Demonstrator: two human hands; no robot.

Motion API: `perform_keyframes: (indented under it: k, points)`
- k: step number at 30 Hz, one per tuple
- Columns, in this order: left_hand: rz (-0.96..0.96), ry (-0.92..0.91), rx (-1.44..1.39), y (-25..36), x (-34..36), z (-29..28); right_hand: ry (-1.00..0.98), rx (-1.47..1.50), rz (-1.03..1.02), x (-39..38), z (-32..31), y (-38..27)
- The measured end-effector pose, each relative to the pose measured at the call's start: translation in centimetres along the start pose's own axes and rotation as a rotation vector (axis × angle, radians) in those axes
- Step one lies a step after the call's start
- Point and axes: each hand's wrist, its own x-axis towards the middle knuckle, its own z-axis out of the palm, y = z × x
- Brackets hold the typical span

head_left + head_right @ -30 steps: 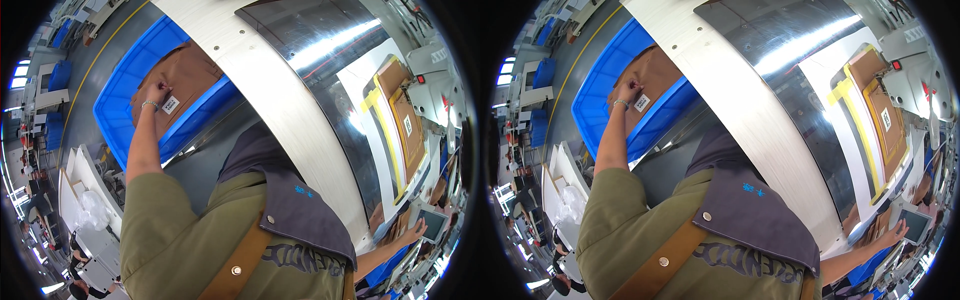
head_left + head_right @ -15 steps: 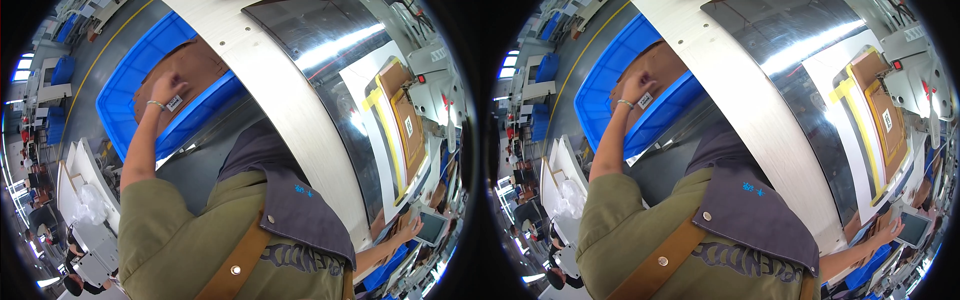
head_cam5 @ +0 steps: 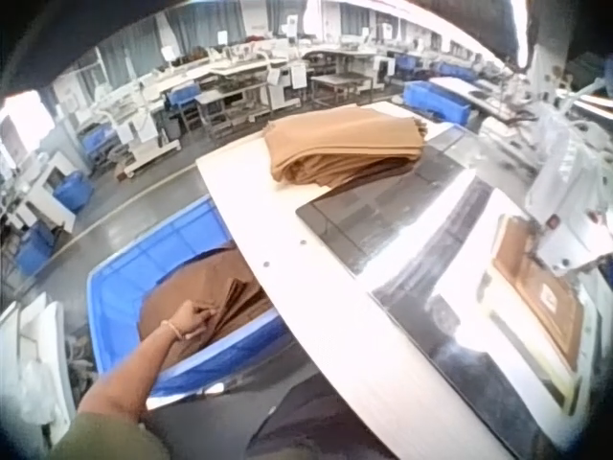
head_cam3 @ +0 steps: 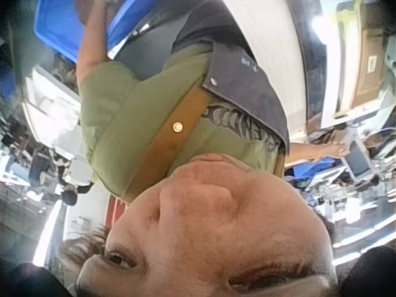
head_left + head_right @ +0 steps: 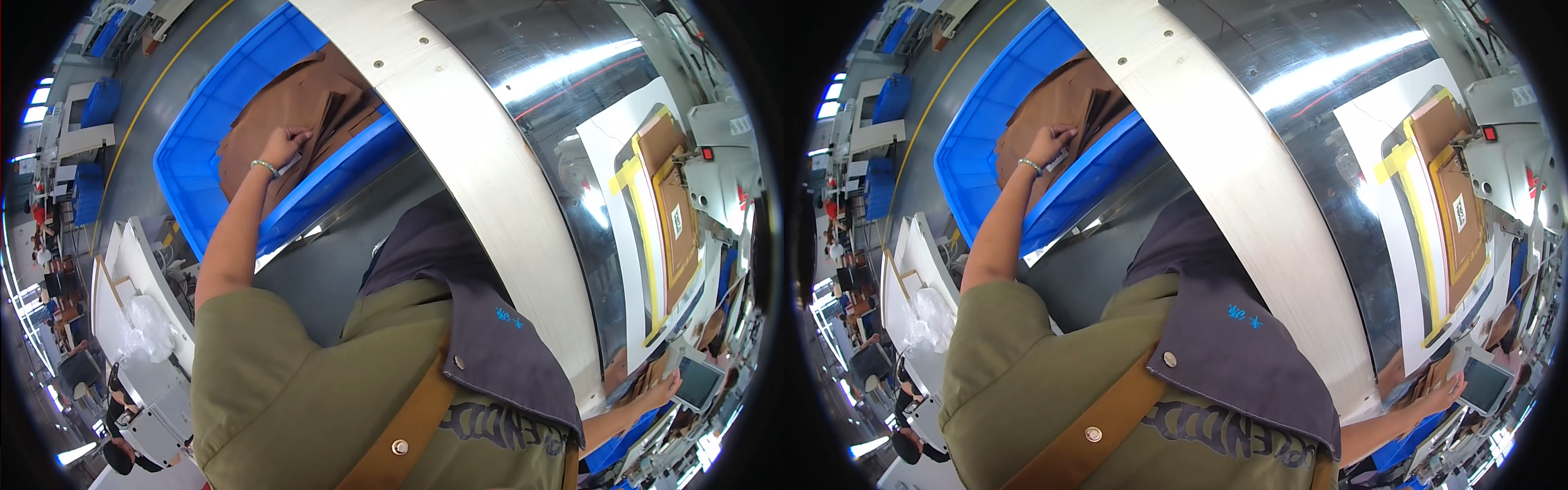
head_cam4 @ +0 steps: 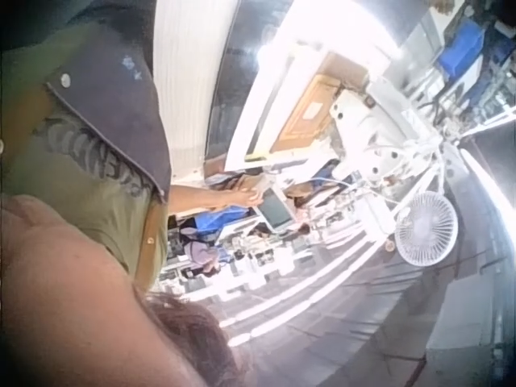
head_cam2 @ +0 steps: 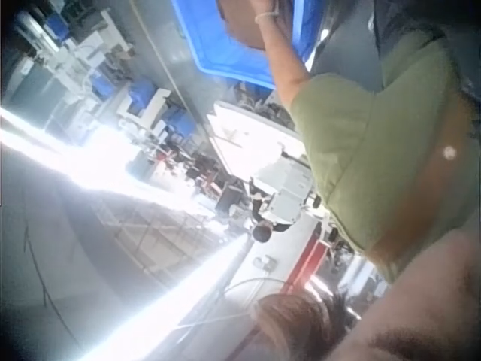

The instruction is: Sewing brand labels onto leather handbag components using an industrial sewing machine.

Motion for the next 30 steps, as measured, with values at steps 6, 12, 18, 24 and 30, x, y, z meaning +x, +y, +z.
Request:
perform_keyframes:
  k: [6,12,18,24,30]
  points:
    - [-0.243,0.255,-0.833,-2.5,0.1,-3.2,-0.028,-0.169,-0.29,3.3,1.9,0.4]
    - [-0.189,0.679,-0.985,-4.0,-0.8,-6.7,-0.045,-0.12,-0.203,2.4,3.0,0.3]
    - [-0.043,0.234,-0.509,-3.2,-2.2,-6.6,-0.077,0.251,0.058,0.4,3.6,0.3]
    - [0.219,0.158,0.097,-0.1,-2.4,-4.5,-0.075,0.159,0.088,0.9,3.5,2.1]
    - [-0.096,0.24,-0.852,-0.3,-2.1,-5.4,-0.077,0.192,0.126,0.7,3.4,2.4]
